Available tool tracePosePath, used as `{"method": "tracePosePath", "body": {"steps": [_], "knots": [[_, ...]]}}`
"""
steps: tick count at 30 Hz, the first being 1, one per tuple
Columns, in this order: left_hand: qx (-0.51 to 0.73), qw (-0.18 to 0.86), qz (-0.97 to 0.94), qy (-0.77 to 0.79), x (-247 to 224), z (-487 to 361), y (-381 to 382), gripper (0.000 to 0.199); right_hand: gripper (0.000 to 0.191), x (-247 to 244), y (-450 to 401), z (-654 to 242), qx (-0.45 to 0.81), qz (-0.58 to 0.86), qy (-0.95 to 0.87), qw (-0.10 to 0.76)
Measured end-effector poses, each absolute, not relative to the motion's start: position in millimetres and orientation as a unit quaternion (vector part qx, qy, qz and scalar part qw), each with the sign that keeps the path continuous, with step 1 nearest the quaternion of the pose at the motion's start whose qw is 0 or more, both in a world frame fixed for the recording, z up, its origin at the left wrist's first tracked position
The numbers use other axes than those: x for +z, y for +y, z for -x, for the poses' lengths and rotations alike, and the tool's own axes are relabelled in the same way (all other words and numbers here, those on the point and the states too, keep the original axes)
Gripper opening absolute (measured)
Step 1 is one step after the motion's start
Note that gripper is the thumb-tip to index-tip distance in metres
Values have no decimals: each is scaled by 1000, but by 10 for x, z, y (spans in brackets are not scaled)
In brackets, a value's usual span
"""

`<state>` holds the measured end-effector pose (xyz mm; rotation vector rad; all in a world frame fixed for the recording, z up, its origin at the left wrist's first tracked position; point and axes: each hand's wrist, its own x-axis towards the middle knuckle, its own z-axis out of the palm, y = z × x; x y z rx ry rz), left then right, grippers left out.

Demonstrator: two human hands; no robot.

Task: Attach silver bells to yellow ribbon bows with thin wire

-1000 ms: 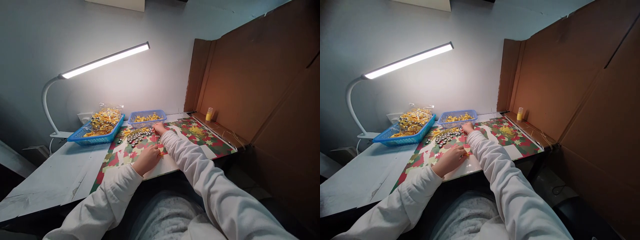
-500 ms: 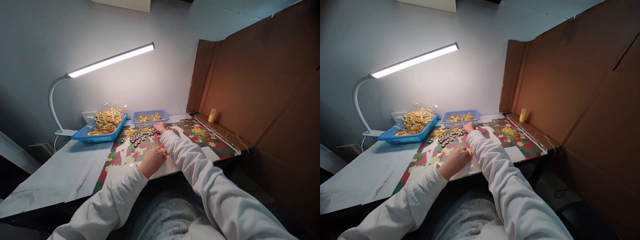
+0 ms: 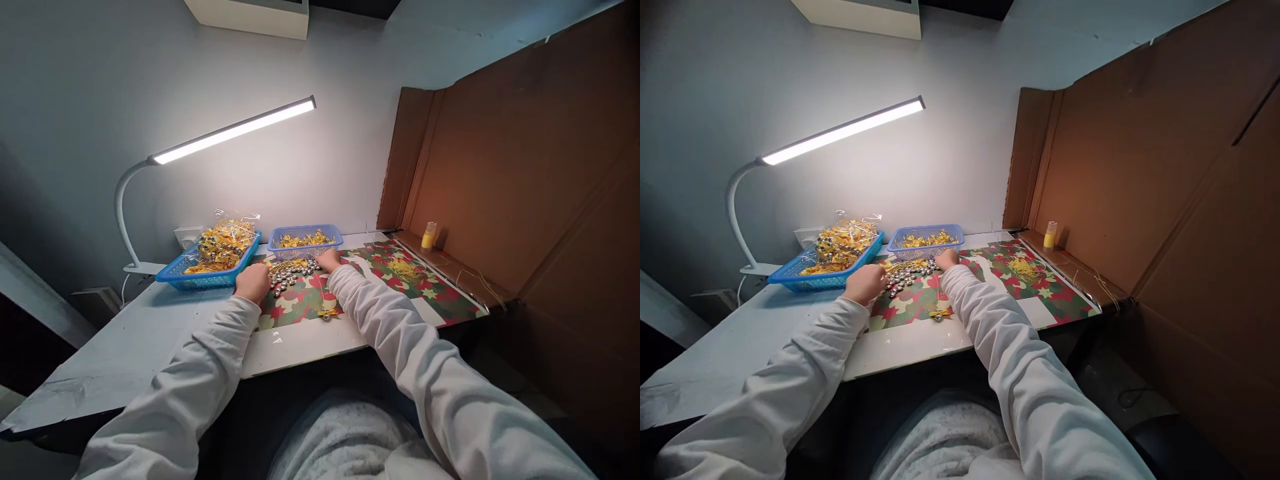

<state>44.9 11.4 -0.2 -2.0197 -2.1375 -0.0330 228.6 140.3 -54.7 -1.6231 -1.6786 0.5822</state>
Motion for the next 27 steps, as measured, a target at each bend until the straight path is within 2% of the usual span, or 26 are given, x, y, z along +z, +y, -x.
{"method": "tracePosePath", "body": {"steps": [4,9,20,27], "knots": [[-6,34,664,-747,-50,-287,248,30,19,-455,1338,-2368,245,642,-640,344],[-21,16,656,-755,-94,-298,270,30,28,-346,1217,-2523,268,626,-643,351],[-64,107,596,-794,281,-208,277,29,16,-276,1023,-2546,259,575,-677,379],[-88,179,596,-778,464,-217,241,39,10,-210,861,-2450,232,512,-733,383]]}}
